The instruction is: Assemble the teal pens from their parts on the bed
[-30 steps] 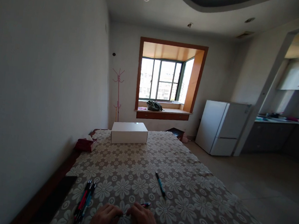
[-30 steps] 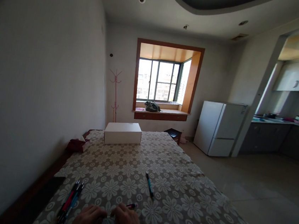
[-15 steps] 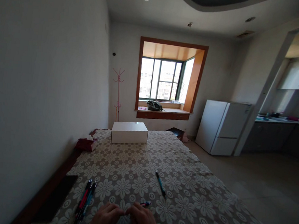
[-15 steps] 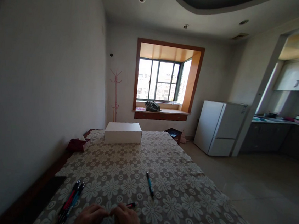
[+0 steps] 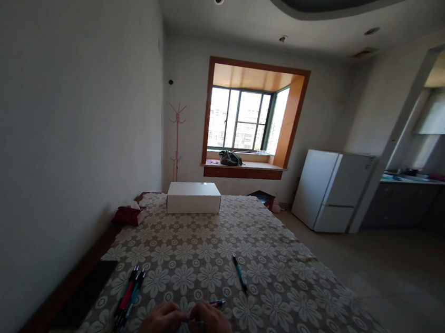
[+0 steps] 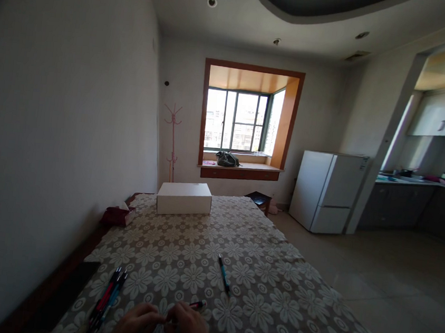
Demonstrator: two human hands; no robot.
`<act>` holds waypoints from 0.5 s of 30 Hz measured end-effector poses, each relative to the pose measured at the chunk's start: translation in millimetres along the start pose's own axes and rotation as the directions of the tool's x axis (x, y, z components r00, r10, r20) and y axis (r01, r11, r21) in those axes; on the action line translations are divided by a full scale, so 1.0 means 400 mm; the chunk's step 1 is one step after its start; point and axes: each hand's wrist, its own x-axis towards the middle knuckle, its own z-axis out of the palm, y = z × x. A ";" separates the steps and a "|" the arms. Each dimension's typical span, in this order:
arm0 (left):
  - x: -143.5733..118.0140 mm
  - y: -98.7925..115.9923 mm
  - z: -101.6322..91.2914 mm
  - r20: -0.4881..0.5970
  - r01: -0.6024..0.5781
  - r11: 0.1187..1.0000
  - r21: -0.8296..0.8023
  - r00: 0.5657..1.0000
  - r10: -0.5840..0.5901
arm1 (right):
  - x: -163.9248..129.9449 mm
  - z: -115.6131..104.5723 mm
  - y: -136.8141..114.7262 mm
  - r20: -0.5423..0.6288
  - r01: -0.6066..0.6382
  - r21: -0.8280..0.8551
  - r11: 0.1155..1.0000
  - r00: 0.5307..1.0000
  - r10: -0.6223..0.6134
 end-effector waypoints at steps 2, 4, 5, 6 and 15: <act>0.001 -0.001 -0.003 0.021 -0.022 1.000 -0.006 1.000 0.022 | 0.002 0.000 0.000 -0.009 -0.037 0.006 0.999 0.999 0.037; 0.001 -0.003 -0.004 0.038 -0.050 0.999 -0.004 0.998 0.050 | 0.003 0.001 0.004 -0.011 -0.053 0.014 0.998 0.999 0.054; 0.001 -0.005 -0.003 0.043 -0.060 0.998 0.001 0.997 0.060 | 0.004 0.003 0.008 -0.013 -0.053 0.020 0.998 0.999 0.053; 0.001 -0.006 -0.002 0.046 -0.066 0.998 0.009 0.997 0.066 | 0.005 0.004 0.012 -0.016 -0.048 0.026 0.998 0.999 0.049; 0.006 -0.009 0.010 0.019 0.021 0.998 0.054 1.000 -0.022 | 0.009 0.024 0.049 -0.022 0.002 0.014 1.000 1.000 -0.002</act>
